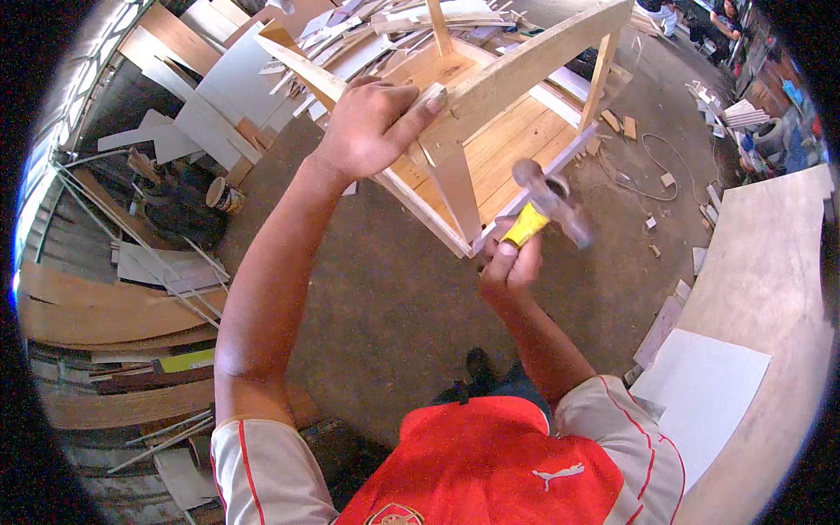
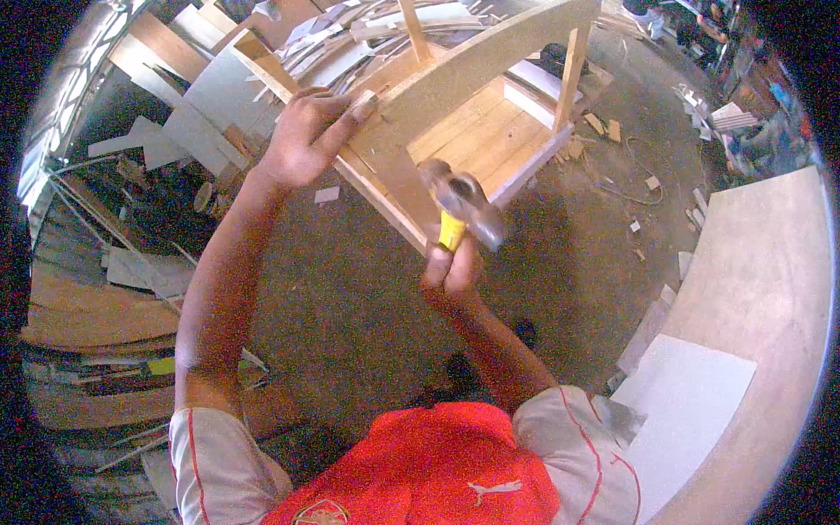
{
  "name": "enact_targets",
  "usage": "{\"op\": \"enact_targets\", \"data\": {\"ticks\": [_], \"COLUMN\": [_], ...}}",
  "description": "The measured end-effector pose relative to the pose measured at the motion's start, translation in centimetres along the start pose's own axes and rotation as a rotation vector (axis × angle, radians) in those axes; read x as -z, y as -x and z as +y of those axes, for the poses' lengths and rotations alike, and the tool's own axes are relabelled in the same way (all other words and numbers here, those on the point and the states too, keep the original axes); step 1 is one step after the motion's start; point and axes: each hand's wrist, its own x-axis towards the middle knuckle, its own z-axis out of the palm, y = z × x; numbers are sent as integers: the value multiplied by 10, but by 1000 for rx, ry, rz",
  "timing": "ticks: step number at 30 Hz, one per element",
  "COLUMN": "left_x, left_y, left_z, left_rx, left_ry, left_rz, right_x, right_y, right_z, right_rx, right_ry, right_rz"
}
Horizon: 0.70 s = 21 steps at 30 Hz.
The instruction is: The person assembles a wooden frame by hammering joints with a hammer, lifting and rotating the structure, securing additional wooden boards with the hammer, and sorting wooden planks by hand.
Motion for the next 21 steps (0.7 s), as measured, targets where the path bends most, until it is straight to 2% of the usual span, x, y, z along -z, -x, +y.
{"op": "enact_targets", "data": {"ticks": [2,3,5,8,10,13,15,17,21], "left_x": [0,1,6,-2,-1,0,7,10,6], "left_y": [2,2,-3,0,-1,2,-4,-2,-1], "left_z": [1,2,1,-2,-1,6,3,5,3], "left_rx": [20,42,37,-17,5,28,62,145,112], "left_ry": [-1,2,1,-20,5,25,1,-12,-14], "left_rz": [0,-8,-2,20,-6,-24,-71,-210,-145], "right_x": [-4,-20,-13,-1,-2,-23,-13,-3,10], "right_y": [-8,5,7,0,7,13,1,-1,-13], "right_z": [-6,34,22,-6,24,28,6,0,-12], "right_rx": [4,95,-4,-74,46,57,135,35,-60], "right_ry": [229,260,263,60,38,300,188,103,-188], "right_rz": [-123,-141,-174,-8,4,-85,-32,23,112]}}
